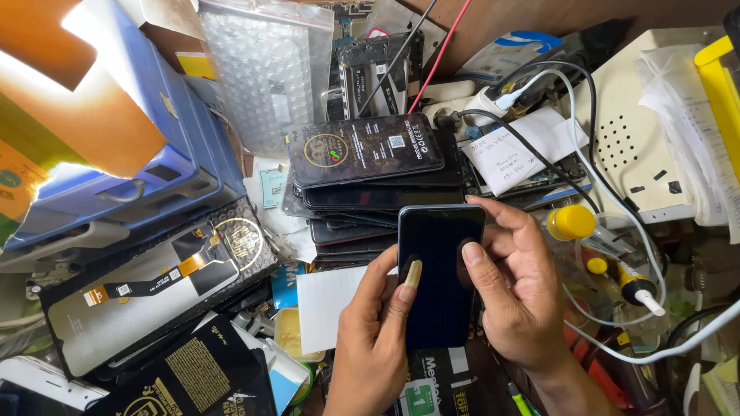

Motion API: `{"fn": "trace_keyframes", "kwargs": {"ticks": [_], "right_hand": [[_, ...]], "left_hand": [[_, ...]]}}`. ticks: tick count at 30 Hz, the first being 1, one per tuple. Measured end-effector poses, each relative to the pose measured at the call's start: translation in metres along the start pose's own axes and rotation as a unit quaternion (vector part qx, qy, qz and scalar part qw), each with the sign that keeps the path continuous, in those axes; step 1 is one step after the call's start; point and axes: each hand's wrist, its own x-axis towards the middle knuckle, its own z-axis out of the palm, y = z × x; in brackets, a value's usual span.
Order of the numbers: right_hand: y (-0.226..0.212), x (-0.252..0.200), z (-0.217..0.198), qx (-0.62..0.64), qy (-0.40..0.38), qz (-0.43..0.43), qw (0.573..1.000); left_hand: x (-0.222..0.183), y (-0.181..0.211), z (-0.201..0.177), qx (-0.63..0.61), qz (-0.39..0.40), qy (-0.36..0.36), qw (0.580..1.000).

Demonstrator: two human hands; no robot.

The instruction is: Applying a screen protector to a smartphone screen on a repair bench.

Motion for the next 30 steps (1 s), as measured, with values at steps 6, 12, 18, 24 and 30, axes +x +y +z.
{"fn": "trace_keyframes", "kwargs": {"ticks": [6, 12, 18, 24, 30], "right_hand": [[0.0, -0.001, -0.002, 0.001, -0.004, -0.005, 1.0], [-0.001, -0.005, -0.003, -0.008, 0.003, -0.006, 1.0], [-0.006, -0.011, -0.004, 0.015, 0.011, -0.006, 1.0], [-0.011, -0.014, -0.004, 0.029, 0.014, -0.004, 0.999], [-0.009, -0.011, -0.007, 0.027, 0.0, 0.002, 1.0]], "left_hand": [[-0.002, -0.001, 0.001, 0.013, 0.01, 0.005, 1.0], [-0.004, -0.001, 0.001, 0.006, 0.012, 0.007, 1.0], [-0.008, 0.003, 0.002, -0.01, 0.026, 0.001, 1.0], [-0.013, 0.009, 0.002, -0.015, 0.018, -0.003, 1.0], [-0.015, 0.015, 0.0, -0.015, -0.023, -0.023, 0.999]]}}
